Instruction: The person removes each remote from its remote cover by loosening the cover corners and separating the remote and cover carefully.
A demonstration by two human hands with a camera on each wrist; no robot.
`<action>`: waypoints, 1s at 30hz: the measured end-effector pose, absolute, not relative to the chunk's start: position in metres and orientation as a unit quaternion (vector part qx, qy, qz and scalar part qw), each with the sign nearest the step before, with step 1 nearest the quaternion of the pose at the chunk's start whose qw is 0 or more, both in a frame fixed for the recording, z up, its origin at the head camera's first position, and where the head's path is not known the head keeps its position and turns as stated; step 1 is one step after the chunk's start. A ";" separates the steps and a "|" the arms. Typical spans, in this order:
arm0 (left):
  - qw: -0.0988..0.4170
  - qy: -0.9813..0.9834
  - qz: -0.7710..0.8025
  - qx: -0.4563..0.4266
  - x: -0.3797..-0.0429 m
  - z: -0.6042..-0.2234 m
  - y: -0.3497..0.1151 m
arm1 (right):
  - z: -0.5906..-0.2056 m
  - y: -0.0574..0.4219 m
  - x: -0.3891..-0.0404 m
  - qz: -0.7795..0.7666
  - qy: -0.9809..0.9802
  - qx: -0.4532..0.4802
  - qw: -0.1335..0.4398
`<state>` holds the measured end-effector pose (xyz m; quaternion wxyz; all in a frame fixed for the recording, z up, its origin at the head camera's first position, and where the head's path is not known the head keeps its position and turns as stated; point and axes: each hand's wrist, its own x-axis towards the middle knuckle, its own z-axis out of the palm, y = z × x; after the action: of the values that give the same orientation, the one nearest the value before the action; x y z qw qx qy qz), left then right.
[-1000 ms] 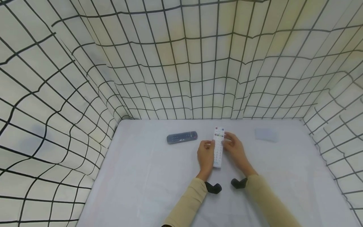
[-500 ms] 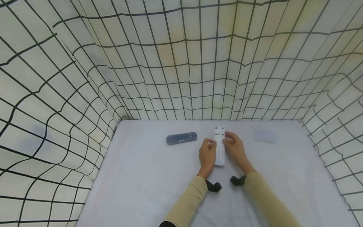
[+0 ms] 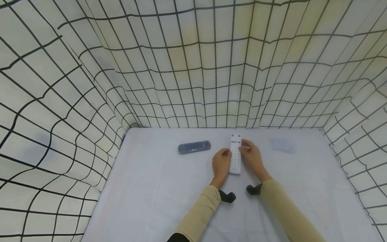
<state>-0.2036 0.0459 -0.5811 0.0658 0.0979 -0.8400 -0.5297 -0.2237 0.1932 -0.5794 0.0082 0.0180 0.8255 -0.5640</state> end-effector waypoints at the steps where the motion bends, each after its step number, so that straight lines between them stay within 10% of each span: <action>1: 0.065 -0.841 -0.529 0.098 -0.204 -0.580 0.046 | -0.579 0.193 -0.224 -0.560 0.828 0.019 0.009; 30: 0.062 -0.856 -0.507 0.078 -0.207 -0.587 0.045 | -0.580 0.180 -0.228 -0.501 0.862 0.080 0.020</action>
<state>-0.2069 0.0452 -0.5869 0.0624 0.0783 -0.8563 -0.5068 -0.2276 0.1804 -0.5799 0.0199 0.0796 0.8617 -0.5007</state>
